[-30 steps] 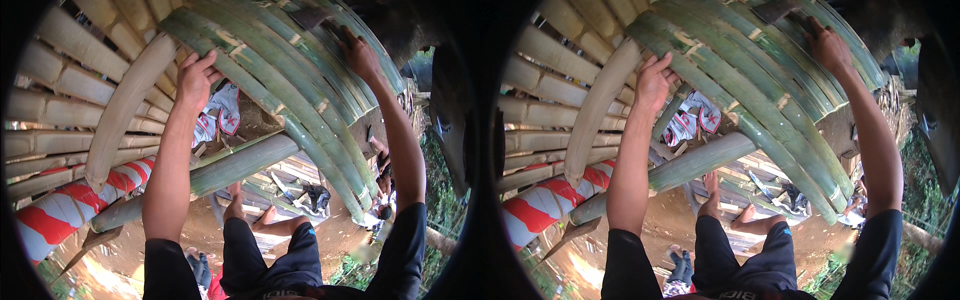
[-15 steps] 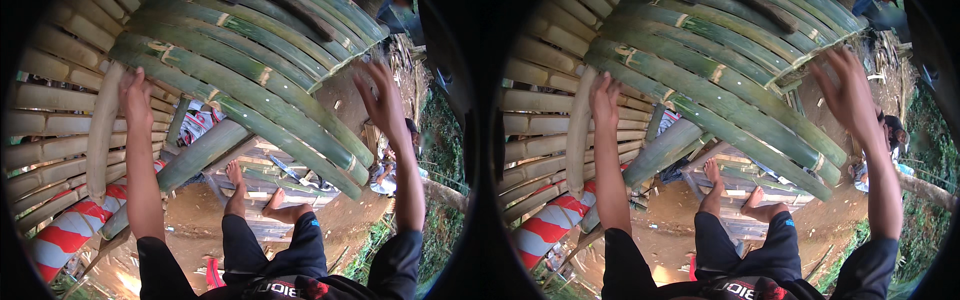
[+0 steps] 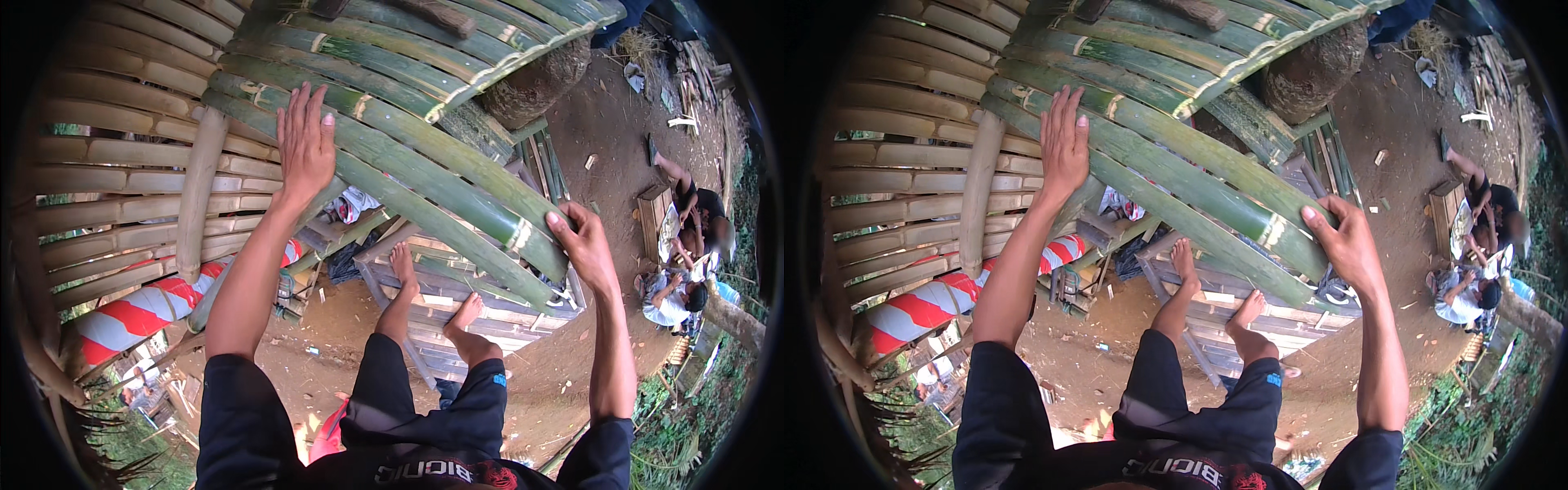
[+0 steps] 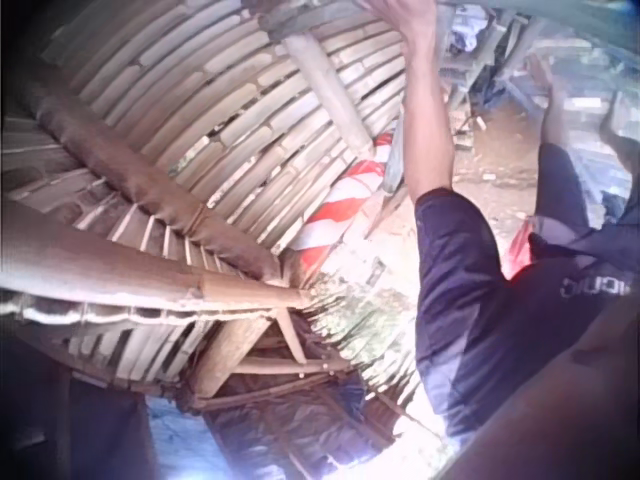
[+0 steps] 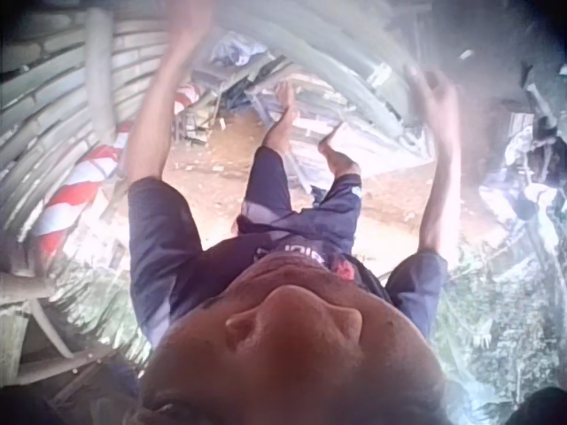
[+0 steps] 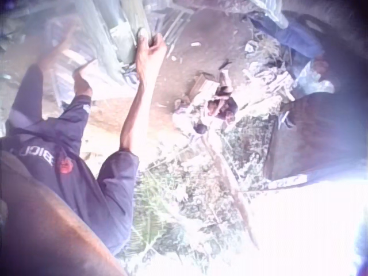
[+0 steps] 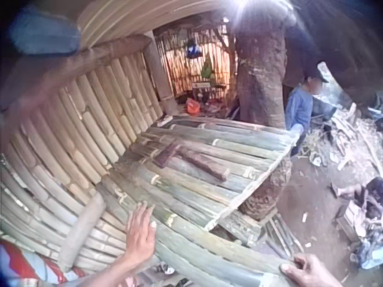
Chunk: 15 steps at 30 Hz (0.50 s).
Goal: The person uses a machete to split bamboo poles and secure them onto a wooden frame. They repeatedly strike the bamboo to create slats and fit them into the structure, occasionally moving around the site to gather materials.
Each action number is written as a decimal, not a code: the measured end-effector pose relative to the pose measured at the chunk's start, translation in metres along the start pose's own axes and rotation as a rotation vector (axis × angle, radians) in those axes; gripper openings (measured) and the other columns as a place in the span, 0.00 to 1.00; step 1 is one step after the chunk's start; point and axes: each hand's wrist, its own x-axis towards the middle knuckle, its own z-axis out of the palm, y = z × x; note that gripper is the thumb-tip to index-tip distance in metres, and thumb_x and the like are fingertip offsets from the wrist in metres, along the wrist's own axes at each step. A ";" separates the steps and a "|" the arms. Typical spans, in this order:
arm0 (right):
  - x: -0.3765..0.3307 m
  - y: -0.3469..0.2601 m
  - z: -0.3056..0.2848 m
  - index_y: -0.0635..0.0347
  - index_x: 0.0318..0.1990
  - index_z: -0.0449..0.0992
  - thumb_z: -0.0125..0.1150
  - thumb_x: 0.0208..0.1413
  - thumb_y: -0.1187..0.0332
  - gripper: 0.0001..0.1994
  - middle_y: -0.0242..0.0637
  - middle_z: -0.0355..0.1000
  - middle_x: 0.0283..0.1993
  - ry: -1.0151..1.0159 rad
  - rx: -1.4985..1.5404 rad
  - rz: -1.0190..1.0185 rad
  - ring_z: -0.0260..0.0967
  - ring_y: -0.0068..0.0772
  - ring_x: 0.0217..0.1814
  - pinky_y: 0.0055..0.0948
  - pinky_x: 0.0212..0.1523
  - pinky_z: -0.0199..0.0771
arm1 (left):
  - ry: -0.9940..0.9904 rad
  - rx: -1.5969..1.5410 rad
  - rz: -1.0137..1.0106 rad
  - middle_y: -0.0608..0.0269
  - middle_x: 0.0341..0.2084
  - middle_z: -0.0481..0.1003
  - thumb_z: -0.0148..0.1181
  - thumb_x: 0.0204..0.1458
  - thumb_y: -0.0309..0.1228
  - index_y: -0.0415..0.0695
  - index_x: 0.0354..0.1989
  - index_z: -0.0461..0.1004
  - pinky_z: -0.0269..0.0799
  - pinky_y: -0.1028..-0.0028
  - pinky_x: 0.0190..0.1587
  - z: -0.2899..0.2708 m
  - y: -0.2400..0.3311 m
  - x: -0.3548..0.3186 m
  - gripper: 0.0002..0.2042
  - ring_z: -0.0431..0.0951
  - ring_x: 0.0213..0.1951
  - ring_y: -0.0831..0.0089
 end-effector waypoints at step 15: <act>-0.396 0.404 0.077 0.59 0.44 0.73 0.55 0.60 0.58 0.14 0.34 0.71 0.28 0.024 0.119 0.804 0.69 0.27 0.23 0.27 0.22 0.70 | -0.942 -0.213 -0.185 0.41 0.68 0.46 0.53 0.56 0.40 0.42 0.67 0.53 0.40 0.50 0.69 -0.082 0.203 -0.372 0.31 0.42 0.69 0.44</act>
